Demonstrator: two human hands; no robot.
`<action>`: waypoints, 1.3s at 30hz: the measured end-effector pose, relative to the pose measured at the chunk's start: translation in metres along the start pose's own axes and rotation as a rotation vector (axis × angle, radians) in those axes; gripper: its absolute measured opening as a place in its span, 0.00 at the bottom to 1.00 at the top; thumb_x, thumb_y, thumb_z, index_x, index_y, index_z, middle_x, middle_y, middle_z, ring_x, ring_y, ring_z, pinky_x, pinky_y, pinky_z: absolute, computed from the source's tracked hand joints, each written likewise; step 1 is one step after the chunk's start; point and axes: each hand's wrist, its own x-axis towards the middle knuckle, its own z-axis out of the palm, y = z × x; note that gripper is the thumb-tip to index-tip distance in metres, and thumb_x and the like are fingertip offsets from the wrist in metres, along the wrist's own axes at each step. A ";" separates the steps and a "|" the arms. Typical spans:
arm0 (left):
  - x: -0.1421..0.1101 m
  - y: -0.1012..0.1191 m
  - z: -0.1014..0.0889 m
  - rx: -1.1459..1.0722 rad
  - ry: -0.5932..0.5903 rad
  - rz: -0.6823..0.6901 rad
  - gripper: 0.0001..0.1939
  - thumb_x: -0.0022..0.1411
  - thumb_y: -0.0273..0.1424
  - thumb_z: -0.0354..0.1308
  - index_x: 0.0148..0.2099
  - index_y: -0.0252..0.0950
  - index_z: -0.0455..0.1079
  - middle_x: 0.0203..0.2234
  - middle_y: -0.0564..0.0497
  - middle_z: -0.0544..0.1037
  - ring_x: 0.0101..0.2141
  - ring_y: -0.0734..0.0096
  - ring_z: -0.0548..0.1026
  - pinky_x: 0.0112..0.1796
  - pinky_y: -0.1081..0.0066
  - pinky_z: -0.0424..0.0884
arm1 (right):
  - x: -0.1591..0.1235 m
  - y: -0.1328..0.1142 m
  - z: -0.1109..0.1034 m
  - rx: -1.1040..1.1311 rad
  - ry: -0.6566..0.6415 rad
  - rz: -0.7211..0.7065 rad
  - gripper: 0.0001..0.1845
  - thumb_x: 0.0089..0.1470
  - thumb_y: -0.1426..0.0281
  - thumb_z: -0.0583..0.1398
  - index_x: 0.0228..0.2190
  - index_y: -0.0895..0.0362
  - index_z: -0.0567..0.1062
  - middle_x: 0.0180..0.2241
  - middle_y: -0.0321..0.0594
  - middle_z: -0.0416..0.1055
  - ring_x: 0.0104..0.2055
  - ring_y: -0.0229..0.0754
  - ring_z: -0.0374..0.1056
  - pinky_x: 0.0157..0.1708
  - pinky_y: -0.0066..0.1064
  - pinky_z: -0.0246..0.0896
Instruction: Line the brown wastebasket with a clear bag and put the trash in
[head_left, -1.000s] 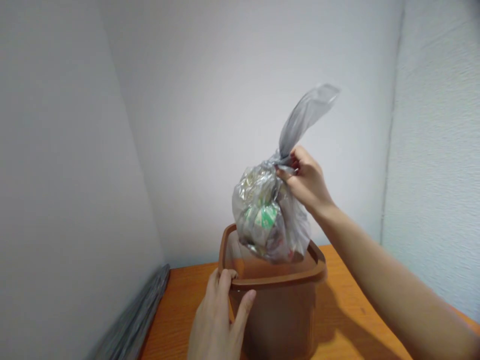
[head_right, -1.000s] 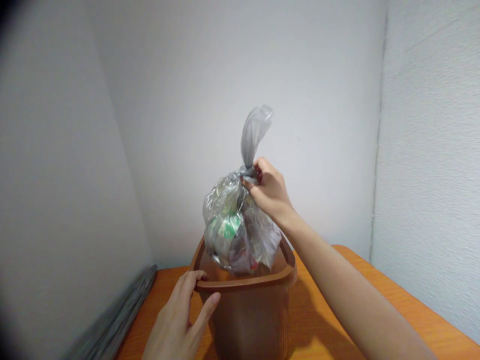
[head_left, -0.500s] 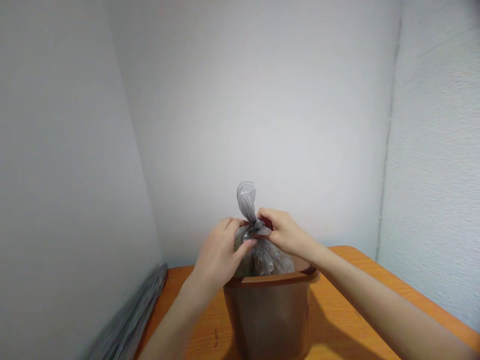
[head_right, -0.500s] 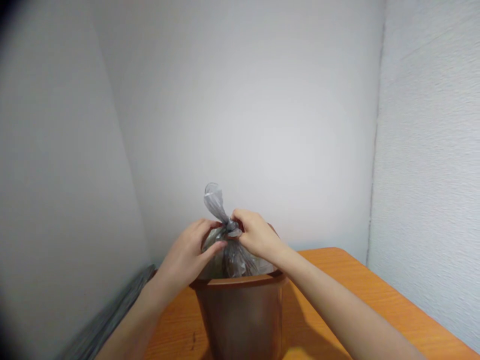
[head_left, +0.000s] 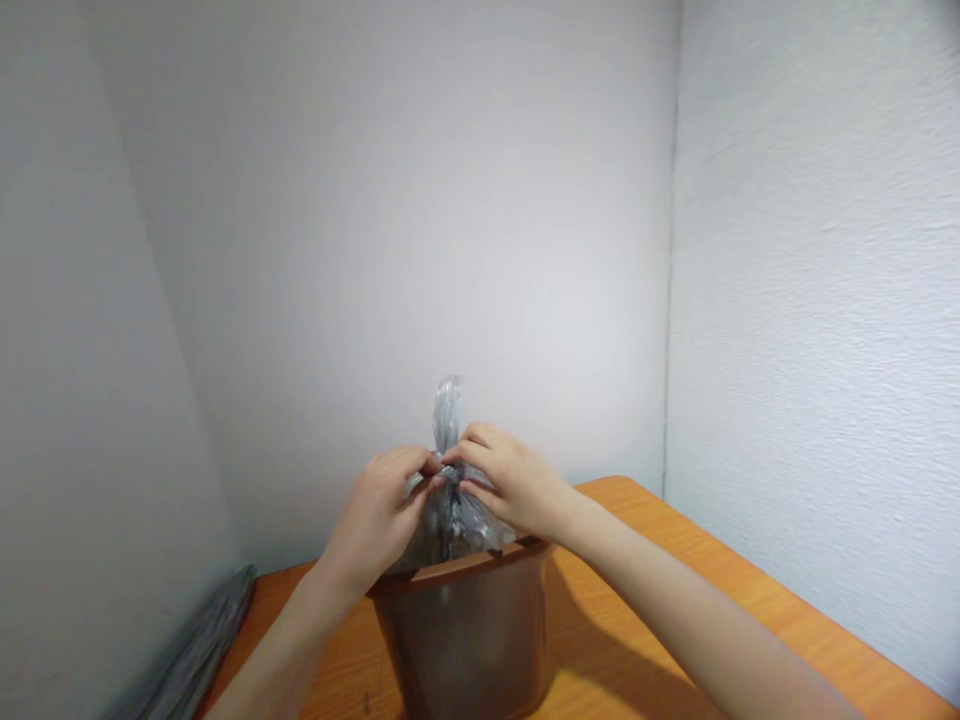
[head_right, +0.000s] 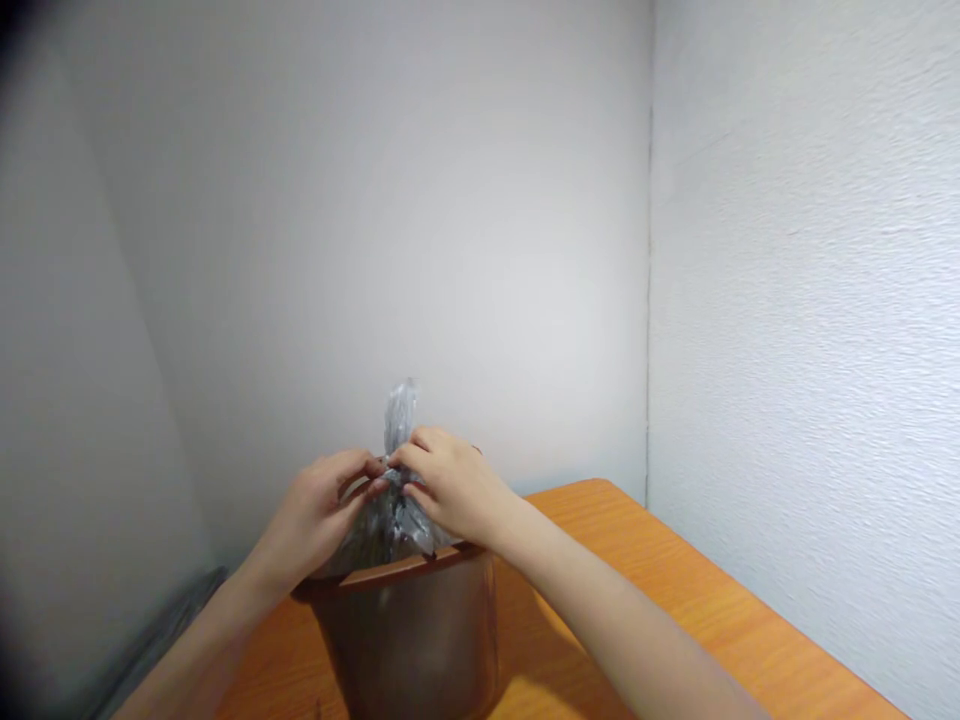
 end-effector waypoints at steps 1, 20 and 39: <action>0.000 0.001 0.000 0.011 0.001 0.006 0.08 0.66 0.33 0.53 0.34 0.39 0.70 0.34 0.51 0.79 0.38 0.65 0.74 0.40 0.70 0.63 | -0.001 0.002 0.002 -0.002 -0.002 0.013 0.08 0.57 0.76 0.60 0.39 0.54 0.72 0.42 0.44 0.68 0.46 0.47 0.64 0.45 0.38 0.61; -0.015 -0.021 -0.003 -0.143 0.022 -0.165 0.08 0.64 0.32 0.54 0.33 0.37 0.70 0.31 0.52 0.79 0.34 0.68 0.75 0.37 0.72 0.65 | -0.006 0.004 0.004 -0.054 -0.045 0.044 0.04 0.58 0.72 0.62 0.35 0.57 0.70 0.36 0.41 0.70 0.41 0.45 0.63 0.41 0.37 0.57; 0.001 -0.010 -0.001 -0.118 -0.129 -0.089 0.11 0.64 0.36 0.55 0.32 0.37 0.71 0.27 0.54 0.77 0.30 0.71 0.72 0.32 0.73 0.62 | -0.014 0.011 0.001 0.373 -0.014 0.266 0.07 0.58 0.68 0.61 0.39 0.54 0.70 0.36 0.37 0.71 0.38 0.41 0.65 0.39 0.33 0.59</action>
